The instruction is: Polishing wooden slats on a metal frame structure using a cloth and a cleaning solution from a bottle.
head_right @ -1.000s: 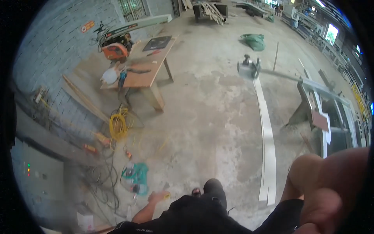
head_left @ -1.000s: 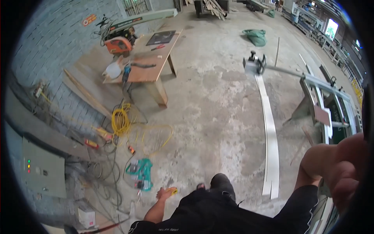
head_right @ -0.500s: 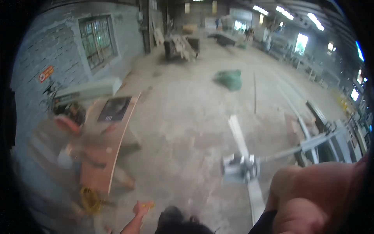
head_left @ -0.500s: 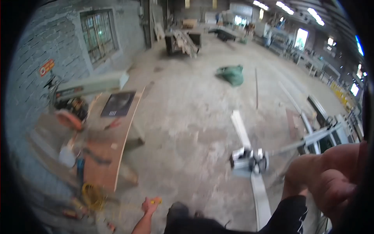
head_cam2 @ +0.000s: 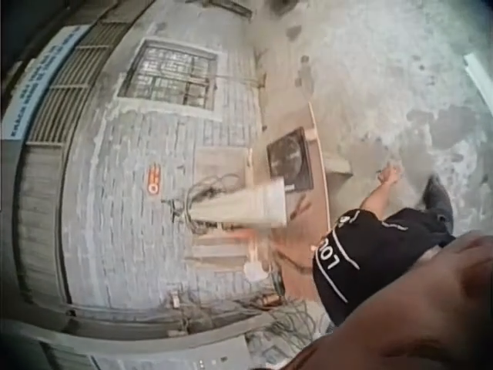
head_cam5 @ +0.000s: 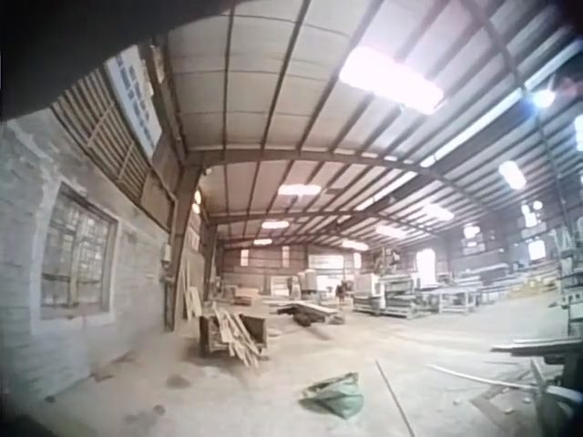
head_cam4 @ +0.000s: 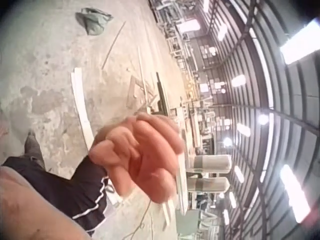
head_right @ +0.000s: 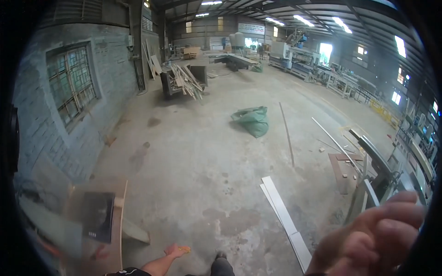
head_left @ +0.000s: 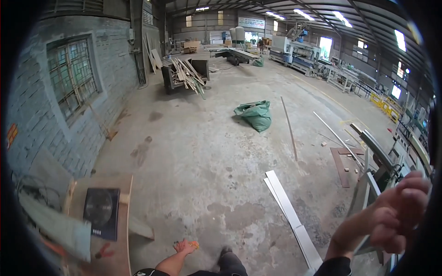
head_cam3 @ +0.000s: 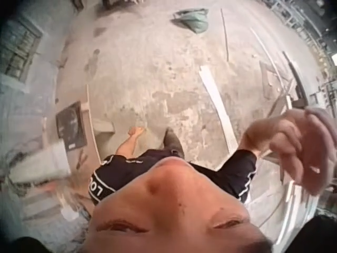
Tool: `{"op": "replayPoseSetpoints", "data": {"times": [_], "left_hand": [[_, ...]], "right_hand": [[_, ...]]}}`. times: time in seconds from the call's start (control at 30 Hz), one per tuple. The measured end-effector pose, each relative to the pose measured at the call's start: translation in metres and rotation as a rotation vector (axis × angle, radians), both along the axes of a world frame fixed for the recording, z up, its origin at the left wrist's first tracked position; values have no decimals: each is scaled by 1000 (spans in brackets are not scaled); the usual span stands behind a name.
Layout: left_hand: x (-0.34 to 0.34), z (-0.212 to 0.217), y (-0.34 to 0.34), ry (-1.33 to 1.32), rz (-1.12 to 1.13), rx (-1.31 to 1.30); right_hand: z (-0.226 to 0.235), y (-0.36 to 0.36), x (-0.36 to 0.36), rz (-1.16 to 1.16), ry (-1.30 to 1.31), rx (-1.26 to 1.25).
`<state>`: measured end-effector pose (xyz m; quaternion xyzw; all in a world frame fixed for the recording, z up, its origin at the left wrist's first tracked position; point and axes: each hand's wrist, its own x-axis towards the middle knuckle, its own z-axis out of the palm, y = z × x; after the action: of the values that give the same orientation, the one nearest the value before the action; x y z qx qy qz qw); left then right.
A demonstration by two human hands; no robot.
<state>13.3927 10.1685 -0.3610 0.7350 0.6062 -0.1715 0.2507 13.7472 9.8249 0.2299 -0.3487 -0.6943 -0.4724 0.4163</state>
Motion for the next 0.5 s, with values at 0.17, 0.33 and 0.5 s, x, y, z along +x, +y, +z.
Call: {"op": "replayPoseSetpoints", "data": {"times": [0.17, 0.33, 0.5], "left_hand": [[105, -40, 182, 89, -103, -132], [188, 7, 292, 239, 161, -147], [232, -37, 397, 271, 172, -193]], "right_hand": [[-78, 152, 88, -480, 105, -89], [-252, 413, 257, -185, 1155, -9], [-358, 693, 372, -60, 1337, -917]]}}
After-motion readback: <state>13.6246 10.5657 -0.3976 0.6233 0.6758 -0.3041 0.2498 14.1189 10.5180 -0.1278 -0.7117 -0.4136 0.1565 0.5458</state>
